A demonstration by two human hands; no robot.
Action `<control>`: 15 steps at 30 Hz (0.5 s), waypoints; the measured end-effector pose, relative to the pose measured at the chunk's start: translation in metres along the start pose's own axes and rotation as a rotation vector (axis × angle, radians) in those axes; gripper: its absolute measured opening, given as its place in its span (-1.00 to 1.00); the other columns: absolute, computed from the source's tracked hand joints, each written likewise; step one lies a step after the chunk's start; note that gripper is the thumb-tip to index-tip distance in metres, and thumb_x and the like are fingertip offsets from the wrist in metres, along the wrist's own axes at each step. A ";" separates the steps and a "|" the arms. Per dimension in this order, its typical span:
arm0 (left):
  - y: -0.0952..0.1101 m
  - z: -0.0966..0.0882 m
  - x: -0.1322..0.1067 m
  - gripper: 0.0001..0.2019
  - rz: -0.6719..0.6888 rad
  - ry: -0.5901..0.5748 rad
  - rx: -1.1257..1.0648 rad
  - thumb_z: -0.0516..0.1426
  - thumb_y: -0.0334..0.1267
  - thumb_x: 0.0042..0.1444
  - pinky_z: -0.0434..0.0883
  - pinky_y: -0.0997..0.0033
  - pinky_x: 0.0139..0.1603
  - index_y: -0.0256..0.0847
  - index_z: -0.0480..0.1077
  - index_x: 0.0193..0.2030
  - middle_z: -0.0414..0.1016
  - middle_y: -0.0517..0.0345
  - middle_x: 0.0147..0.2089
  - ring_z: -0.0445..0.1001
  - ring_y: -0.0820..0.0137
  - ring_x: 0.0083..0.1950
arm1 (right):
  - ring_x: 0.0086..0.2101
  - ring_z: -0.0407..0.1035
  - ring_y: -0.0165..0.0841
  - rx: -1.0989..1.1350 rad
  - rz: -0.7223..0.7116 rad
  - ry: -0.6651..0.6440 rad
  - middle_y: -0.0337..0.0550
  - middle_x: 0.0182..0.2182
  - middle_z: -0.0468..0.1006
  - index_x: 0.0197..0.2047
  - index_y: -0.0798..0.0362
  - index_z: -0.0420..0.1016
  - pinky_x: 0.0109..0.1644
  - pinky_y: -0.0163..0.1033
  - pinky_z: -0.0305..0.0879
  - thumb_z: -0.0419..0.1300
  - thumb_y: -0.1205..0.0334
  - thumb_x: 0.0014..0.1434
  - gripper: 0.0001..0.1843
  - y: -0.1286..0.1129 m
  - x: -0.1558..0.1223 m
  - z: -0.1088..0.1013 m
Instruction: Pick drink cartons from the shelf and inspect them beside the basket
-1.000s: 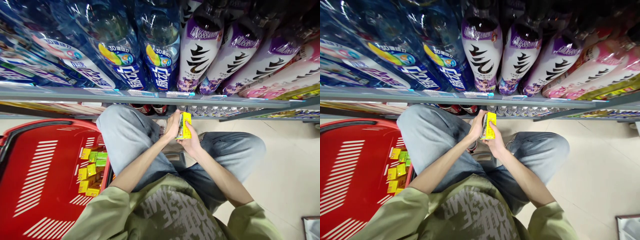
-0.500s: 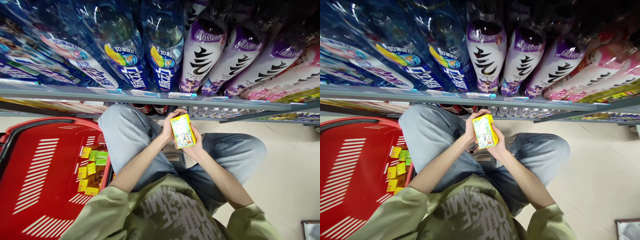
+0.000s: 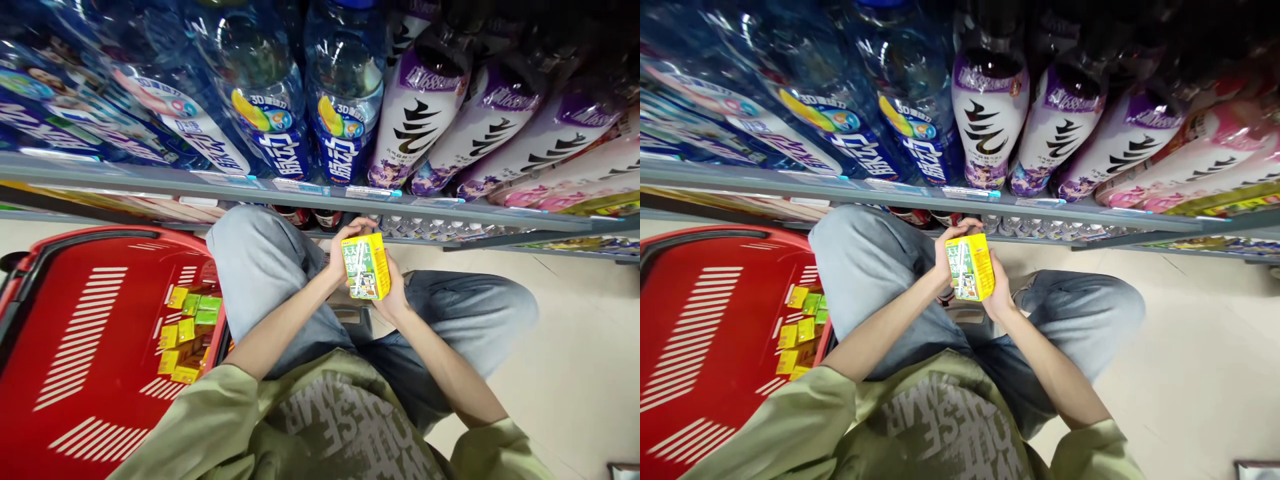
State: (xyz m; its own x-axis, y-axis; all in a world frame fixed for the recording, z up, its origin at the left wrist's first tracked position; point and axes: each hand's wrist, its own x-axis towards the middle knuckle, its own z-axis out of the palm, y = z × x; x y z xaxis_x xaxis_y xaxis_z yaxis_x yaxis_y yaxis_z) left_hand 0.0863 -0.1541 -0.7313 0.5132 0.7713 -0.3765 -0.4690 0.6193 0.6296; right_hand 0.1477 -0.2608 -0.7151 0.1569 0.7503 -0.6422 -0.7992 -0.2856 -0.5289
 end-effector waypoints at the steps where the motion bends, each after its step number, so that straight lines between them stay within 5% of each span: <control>1: -0.001 -0.001 0.000 -0.73 -0.010 -0.005 -0.016 0.01 -0.38 0.15 0.19 0.37 -0.39 -0.28 0.55 -0.36 0.21 0.15 -0.50 0.13 0.40 -0.51 | -0.15 0.64 -0.12 -0.007 -0.016 0.025 -0.18 -0.30 0.70 -0.07 -0.03 0.61 -0.18 -0.09 0.64 0.22 -0.23 0.26 -0.55 0.001 0.001 0.000; 8: -0.010 -0.005 -0.001 -0.81 -0.138 -0.001 -0.091 0.05 -0.34 0.06 0.25 0.38 -0.40 -0.25 0.50 -0.29 0.38 0.13 -0.44 0.30 0.38 -0.48 | -0.14 0.64 -0.15 -0.077 -0.152 0.146 -0.23 -0.30 0.70 -0.11 -0.03 0.61 -0.10 -0.14 0.61 0.30 -0.24 0.14 -0.53 0.012 0.006 -0.004; 15: -0.018 -0.009 -0.001 -0.79 -0.151 0.025 -0.048 0.07 -0.29 0.02 0.32 0.35 -0.31 -0.23 0.50 -0.26 0.41 0.15 -0.44 0.31 0.37 -0.46 | -0.23 0.60 -0.16 -0.191 -0.189 0.122 -0.20 -0.34 0.67 -0.17 -0.03 0.58 -0.26 -0.15 0.54 0.21 -0.29 0.18 -0.52 0.023 0.013 -0.020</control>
State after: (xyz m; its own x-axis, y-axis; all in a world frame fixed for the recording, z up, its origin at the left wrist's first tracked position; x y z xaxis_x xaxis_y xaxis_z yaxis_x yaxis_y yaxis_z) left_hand 0.0882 -0.1643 -0.7482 0.5628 0.6722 -0.4810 -0.4223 0.7341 0.5318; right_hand 0.1433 -0.2692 -0.7467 0.3702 0.7269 -0.5785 -0.6271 -0.2639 -0.7329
